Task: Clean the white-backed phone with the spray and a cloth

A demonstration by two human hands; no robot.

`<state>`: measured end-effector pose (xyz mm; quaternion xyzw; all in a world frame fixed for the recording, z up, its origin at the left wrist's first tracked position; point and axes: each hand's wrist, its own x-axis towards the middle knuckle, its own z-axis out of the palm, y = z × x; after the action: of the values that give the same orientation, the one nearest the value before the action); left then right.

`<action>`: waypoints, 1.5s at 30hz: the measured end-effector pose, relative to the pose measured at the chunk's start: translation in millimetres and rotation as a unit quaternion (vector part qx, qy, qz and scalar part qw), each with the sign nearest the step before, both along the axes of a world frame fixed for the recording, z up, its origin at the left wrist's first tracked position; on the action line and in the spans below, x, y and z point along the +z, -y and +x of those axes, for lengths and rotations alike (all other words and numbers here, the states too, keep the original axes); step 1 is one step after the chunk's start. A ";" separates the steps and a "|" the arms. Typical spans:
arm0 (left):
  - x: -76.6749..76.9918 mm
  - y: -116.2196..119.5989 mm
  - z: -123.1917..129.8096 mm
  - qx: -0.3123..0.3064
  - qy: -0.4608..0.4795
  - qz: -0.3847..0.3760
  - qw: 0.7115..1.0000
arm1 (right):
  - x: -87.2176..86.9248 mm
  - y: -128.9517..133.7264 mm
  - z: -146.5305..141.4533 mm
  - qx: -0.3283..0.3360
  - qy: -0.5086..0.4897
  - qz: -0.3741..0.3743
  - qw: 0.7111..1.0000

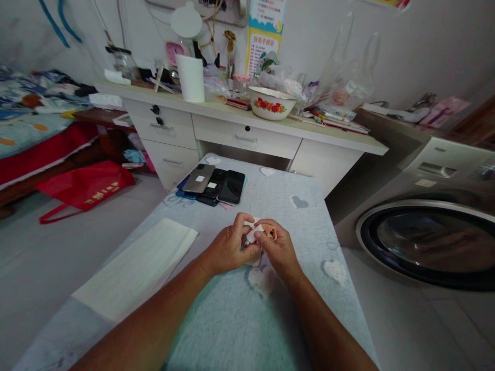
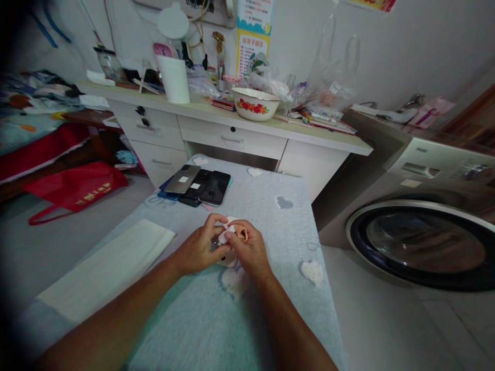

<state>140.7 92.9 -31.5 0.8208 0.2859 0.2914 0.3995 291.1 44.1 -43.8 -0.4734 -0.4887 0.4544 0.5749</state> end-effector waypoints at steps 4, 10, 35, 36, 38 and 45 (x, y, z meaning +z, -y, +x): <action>0.3 -0.2 -0.1 -0.007 -0.024 0.001 1.000 | 2.1 1.1 3.6 0.016 0.010 0.002 1.000; 2.1 0.7 0.7 -0.021 -0.029 -0.007 0.999 | -3.2 1.3 2.7 0.028 -0.025 -0.016 0.999; -7.7 -15.7 -7.0 0.025 -0.001 -0.054 0.998 | -22.0 -118.1 59.9 -0.148 0.393 -0.014 0.908; -8.6 -16.6 -7.0 0.032 0.006 -0.061 0.998 | -22.4 -128.4 61.4 -0.151 0.408 -0.015 0.900; -10.0 -18.3 -6.8 0.046 0.021 -0.074 0.996 | -22.9 -146.4 63.0 -0.149 0.438 -0.020 0.886; -16.2 -23.5 -5.8 0.084 0.061 -0.112 0.988 | -25.1 -177.4 59.0 -0.111 0.509 -0.055 0.852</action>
<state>134.9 116.5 -47.7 0.7250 0.3596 0.3391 0.4796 350.1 221.5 -68.9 -0.7204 -0.6317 0.1092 0.2648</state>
